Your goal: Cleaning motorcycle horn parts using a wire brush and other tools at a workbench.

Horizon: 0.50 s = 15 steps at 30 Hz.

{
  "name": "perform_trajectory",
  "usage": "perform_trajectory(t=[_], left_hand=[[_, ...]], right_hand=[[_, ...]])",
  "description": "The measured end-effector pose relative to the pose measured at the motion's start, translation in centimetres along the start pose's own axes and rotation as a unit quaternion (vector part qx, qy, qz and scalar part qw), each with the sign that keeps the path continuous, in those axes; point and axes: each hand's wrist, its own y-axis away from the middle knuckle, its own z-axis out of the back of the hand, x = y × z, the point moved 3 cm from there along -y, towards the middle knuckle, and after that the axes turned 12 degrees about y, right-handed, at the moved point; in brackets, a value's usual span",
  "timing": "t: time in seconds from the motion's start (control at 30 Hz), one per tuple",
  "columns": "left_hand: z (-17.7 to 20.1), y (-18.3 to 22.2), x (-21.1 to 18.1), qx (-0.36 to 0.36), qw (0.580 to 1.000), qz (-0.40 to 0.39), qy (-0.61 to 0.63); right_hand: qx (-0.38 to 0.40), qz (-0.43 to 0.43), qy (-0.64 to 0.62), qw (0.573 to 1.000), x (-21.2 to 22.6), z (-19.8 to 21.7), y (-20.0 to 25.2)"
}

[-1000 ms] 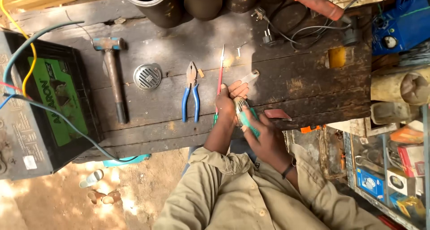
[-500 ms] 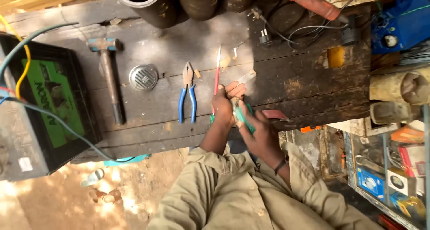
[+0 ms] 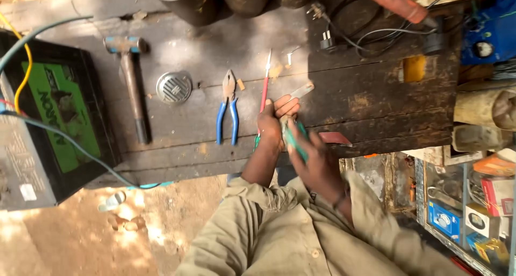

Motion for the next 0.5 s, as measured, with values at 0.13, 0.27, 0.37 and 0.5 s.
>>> perform_trajectory(t=[0.13,0.27,0.37,0.5], left_hand=[[-0.8,0.5,-0.1,0.038,0.997,0.025,0.061],[-1.1,0.4,-0.3,0.009,0.997,0.045,0.068],[-0.9,-0.2,-0.4,-0.022,0.999,0.033,0.027],[-0.9,-0.2,-0.9,0.012,0.998,0.065,0.003]], right_hand=[[-0.04,0.023,-0.003,0.999,0.4,-0.3,-4.0],[-0.069,0.037,-0.007,0.997,0.2,0.3,-1.5],[-0.051,0.04,0.007,0.998,-0.6,0.4,-0.2],[-0.043,0.066,0.031,0.996,0.4,0.6,-3.1]])
